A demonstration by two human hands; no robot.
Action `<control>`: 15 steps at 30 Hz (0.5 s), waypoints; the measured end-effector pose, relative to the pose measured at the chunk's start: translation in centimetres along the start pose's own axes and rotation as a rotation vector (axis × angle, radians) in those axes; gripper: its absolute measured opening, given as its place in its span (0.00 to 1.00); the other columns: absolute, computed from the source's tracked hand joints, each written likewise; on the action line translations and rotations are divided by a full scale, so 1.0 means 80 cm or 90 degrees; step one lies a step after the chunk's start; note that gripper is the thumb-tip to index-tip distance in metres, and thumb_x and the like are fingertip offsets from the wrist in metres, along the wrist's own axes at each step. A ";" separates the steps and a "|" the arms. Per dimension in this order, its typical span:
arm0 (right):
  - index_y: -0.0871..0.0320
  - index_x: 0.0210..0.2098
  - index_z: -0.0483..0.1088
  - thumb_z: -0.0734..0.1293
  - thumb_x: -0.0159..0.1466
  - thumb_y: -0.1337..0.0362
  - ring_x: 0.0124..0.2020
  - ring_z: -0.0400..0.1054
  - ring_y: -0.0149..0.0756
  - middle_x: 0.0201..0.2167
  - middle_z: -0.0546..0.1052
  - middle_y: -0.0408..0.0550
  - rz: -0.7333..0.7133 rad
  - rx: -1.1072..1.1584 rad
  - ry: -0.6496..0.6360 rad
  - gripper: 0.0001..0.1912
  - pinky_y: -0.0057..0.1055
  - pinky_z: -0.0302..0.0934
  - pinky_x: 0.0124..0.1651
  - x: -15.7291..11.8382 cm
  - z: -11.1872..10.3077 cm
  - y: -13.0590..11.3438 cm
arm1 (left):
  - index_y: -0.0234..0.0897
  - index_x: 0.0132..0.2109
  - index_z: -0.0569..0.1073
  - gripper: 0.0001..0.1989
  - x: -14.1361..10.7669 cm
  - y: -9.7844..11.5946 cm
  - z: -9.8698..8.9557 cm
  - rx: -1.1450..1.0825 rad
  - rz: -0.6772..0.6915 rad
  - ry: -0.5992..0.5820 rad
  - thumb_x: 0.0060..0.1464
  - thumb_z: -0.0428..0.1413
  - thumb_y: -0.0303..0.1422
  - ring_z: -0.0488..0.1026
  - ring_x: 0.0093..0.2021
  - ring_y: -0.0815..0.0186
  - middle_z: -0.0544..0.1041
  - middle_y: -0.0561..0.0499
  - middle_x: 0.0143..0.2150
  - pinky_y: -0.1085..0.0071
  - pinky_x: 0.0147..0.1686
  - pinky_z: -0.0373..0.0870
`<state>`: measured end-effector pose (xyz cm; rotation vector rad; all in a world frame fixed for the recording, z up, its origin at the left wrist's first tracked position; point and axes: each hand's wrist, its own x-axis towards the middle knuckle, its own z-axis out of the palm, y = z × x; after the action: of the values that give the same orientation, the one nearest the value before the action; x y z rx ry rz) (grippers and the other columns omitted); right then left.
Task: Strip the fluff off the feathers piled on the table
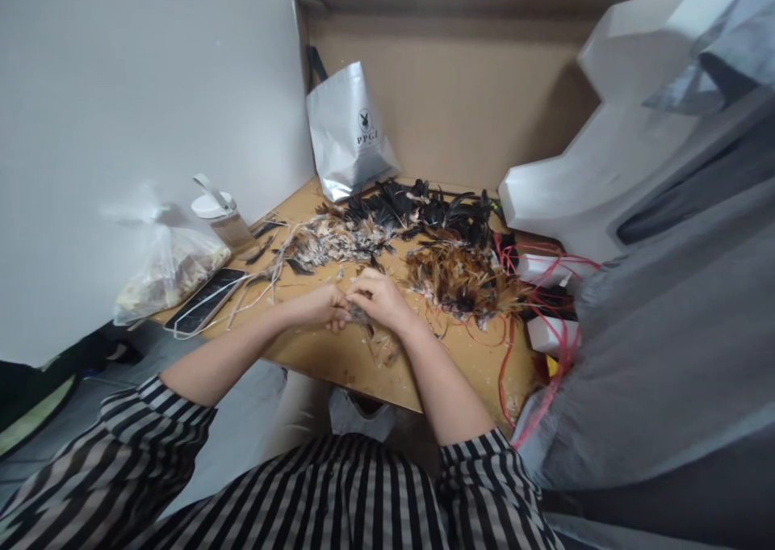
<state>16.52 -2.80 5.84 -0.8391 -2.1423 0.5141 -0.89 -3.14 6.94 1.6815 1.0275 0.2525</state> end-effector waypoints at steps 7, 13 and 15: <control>0.64 0.27 0.73 0.63 0.56 0.58 0.23 0.62 0.26 0.21 0.72 0.40 0.178 0.216 0.075 0.14 0.22 0.58 0.27 0.003 0.006 0.023 | 0.29 0.26 0.72 0.11 -0.004 -0.001 -0.008 -0.258 0.111 0.215 0.43 0.59 0.36 0.72 0.22 0.70 0.75 0.46 0.22 0.78 0.22 0.67; 0.60 0.27 0.72 0.63 0.55 0.62 0.22 0.59 0.27 0.21 0.70 0.43 0.177 0.159 0.105 0.08 0.25 0.55 0.28 0.002 0.037 0.016 | 0.30 0.26 0.72 0.11 0.018 -0.019 -0.001 -0.445 0.057 0.379 0.41 0.61 0.35 0.70 0.22 0.72 0.75 0.47 0.23 0.79 0.22 0.66; 0.59 0.27 0.72 0.62 0.56 0.63 0.22 0.58 0.28 0.20 0.67 0.42 0.134 0.073 0.115 0.08 0.25 0.53 0.29 -0.001 0.041 0.014 | 0.29 0.25 0.72 0.10 0.023 -0.023 0.001 -0.457 0.045 0.401 0.41 0.60 0.34 0.70 0.21 0.73 0.75 0.47 0.23 0.78 0.23 0.66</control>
<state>14.51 -2.35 3.09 -1.0127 -1.8530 0.6377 -0.66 -1.82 4.72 0.9832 1.1370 1.1096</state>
